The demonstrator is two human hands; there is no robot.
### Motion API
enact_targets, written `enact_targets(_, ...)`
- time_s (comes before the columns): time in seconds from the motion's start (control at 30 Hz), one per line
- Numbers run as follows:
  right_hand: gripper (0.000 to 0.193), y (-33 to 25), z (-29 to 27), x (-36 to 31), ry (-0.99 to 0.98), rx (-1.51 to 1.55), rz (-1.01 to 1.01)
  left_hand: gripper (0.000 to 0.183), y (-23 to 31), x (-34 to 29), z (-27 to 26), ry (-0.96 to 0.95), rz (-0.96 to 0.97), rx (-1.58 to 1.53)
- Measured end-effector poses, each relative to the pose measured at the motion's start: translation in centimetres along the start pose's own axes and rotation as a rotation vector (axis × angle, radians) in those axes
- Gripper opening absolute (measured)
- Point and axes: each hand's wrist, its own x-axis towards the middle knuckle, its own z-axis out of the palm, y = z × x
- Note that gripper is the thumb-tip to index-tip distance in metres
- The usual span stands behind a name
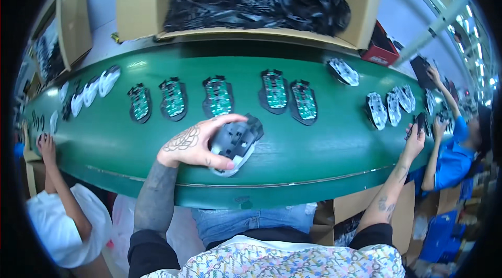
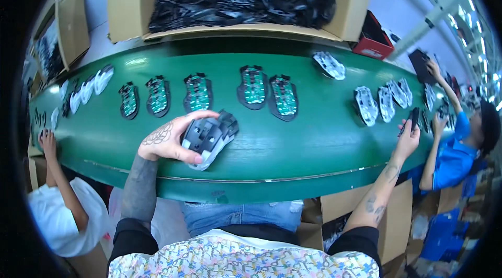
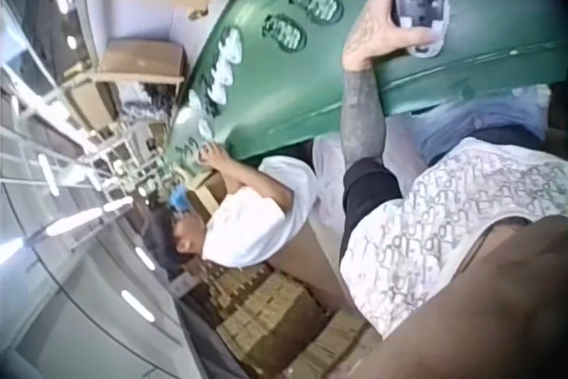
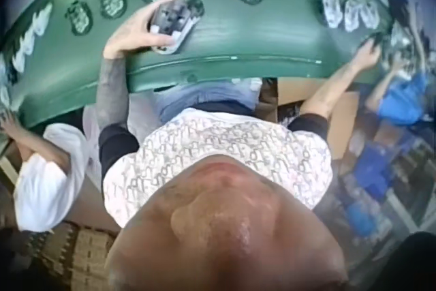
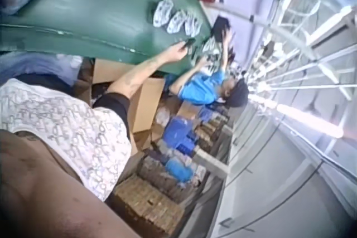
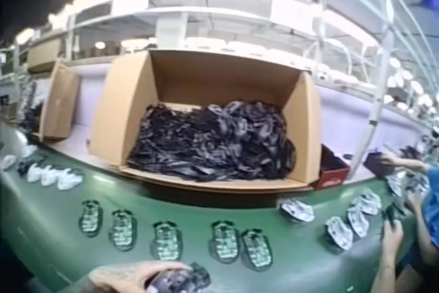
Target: The person assembles small electronic devices by hand at a green workbench. They pick up white plastic casings and black rubber grips, fit the grips onto the casings, and place the completed units on the table. The process is repeated for multiple units in a repetitive assembly line fashion.
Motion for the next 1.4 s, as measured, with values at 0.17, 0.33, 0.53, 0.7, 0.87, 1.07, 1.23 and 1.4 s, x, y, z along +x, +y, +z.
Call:
enact_targets(0.17,0.022,-16.4,8.9,-11.0,-0.614,0.434,-0.012,0.089,-0.5,-0.5,0.7,0.275,0.133,0.331)
enact_targets(0.33,0.036,-22.7,16.0,-18.0,-1.096,0.630,-0.072,0.091,1.2,-1.4,2.0,0.555,0.124,0.527)
enact_targets(0.53,0.038,-26.7,17.7,-24.0,-1.334,0.691,0.342,0.102,1.1,-2.5,7.6,0.696,0.103,0.887)
enact_targets(0.7,0.028,-24.8,17.3,-25.0,-1.346,0.881,0.448,0.091,2.7,-2.9,7.3,0.836,0.097,0.627)
enact_targets(0.87,0.029,-24.1,17.8,-24.1,-1.260,1.059,0.670,0.090,4.6,-0.9,2.5,0.644,0.200,-0.316)
enact_targets(1.07,0.032,-23.2,17.2,-23.2,-1.330,1.319,0.797,0.091,1.3,2.4,0.7,0.360,0.133,-0.930)
enact_targets(1.23,0.029,-23.7,16.1,-23.8,-1.306,1.378,0.824,0.088,1.0,1.9,1.6,0.215,0.245,-0.745)
enact_targets(1.4,0.043,-24.2,16.0,-25.7,-1.317,1.391,0.601,0.083,1.6,1.6,2.4,0.596,0.467,0.224)
